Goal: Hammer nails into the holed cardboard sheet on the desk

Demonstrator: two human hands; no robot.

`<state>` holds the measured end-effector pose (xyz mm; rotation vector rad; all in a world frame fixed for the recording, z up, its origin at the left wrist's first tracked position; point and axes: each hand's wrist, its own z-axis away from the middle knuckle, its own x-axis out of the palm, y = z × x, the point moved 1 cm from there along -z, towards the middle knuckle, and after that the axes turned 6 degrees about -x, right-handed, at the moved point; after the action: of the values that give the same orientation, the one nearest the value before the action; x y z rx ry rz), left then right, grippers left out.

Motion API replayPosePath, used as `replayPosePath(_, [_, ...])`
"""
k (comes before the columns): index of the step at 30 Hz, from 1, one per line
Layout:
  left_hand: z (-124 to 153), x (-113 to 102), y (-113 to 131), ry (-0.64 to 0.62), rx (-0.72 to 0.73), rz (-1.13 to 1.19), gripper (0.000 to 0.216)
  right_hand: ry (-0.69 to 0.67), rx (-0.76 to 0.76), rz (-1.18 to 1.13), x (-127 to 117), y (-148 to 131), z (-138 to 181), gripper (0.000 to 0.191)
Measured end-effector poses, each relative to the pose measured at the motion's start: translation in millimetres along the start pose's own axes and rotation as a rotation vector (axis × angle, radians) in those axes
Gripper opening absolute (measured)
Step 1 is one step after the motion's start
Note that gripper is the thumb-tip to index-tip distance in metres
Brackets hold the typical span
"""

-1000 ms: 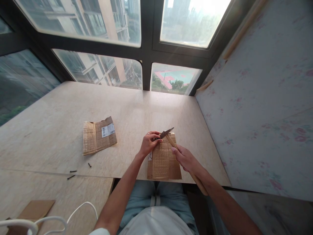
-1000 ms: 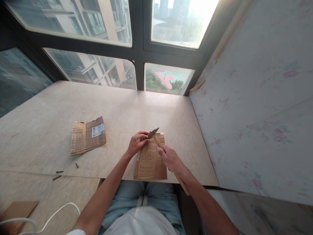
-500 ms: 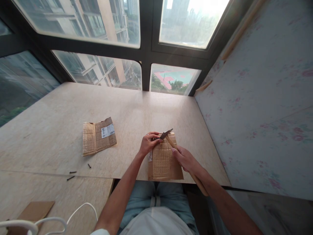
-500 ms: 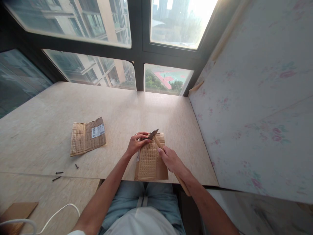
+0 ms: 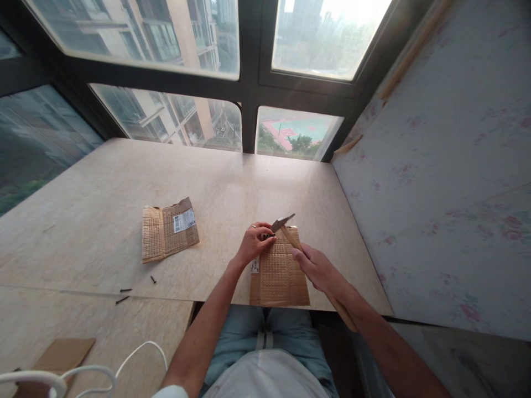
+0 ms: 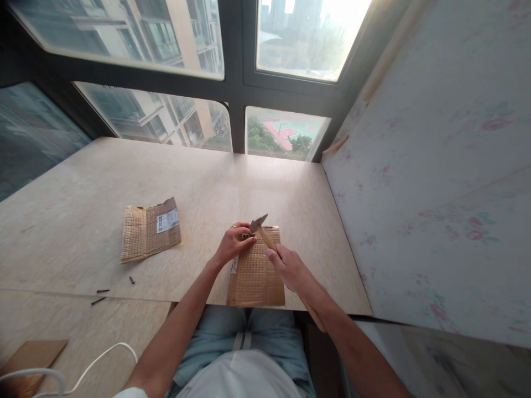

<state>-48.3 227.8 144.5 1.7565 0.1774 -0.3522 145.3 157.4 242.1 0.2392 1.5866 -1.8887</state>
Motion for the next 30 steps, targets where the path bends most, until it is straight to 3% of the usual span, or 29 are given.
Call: replayPosePath(30, [4, 5, -8, 0.047, -0.053, 0.093, 0.013, -0.004, -0.063, 0.124, -2, 10, -1, 0.033])
